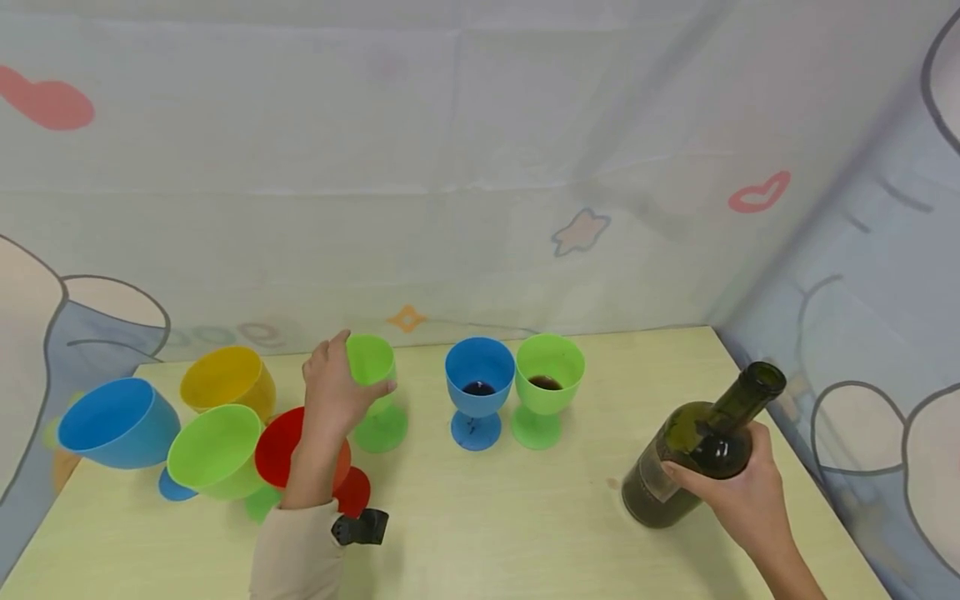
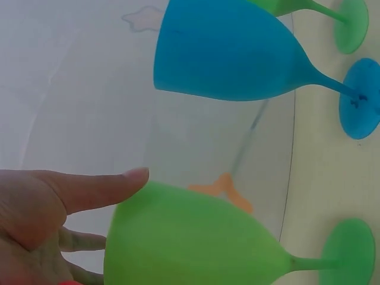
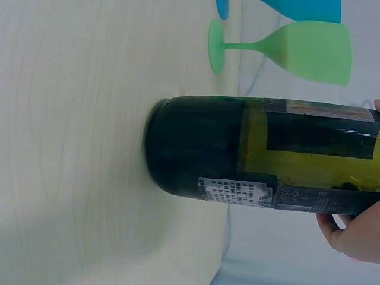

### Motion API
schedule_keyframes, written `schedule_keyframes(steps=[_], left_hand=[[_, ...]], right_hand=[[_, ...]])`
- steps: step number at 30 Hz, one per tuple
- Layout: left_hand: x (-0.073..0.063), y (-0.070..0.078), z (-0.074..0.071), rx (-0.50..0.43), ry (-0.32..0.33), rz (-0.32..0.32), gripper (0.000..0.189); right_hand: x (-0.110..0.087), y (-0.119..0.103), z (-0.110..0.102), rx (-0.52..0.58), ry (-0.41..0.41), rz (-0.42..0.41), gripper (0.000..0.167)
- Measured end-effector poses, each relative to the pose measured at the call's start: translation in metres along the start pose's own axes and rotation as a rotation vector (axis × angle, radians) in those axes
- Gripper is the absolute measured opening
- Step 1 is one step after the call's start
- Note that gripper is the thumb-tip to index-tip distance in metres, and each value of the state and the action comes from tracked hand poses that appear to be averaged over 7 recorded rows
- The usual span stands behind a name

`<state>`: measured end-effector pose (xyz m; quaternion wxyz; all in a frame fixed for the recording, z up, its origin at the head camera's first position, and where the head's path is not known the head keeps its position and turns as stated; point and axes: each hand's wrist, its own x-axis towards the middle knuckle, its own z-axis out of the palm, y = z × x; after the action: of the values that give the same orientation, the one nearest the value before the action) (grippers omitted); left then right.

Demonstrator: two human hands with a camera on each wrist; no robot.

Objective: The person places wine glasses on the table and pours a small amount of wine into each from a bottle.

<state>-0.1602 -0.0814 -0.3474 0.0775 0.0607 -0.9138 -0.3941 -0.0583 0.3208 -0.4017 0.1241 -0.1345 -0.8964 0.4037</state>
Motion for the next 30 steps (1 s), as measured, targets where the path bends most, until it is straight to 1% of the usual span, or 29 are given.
schedule_keyframes(steps=[6,10,16,20,25,30], left_hand=[[0.0,0.0,0.002,0.019,0.041,0.017,0.076],[-0.001,0.001,0.003,0.0,0.039,0.032,0.077],[-0.005,0.007,0.003,-0.058,-0.008,0.062,0.076],[-0.011,0.011,0.001,-0.098,-0.017,0.111,0.077],[-0.022,0.016,-0.007,-0.129,-0.05,0.173,0.079],[-0.033,0.017,-0.015,-0.158,-0.096,0.194,0.079]], right_hand=[[-0.001,0.0,0.0,0.007,0.0,0.0,0.081],[-0.001,0.0,0.0,0.016,0.006,-0.008,0.08],[0.0,0.0,0.0,0.005,0.002,-0.005,0.082],[0.001,0.0,0.0,0.003,0.004,-0.013,0.083],[0.001,-0.001,0.001,0.01,0.011,-0.027,0.082],[0.002,-0.002,0.002,0.02,0.015,-0.047,0.077]])
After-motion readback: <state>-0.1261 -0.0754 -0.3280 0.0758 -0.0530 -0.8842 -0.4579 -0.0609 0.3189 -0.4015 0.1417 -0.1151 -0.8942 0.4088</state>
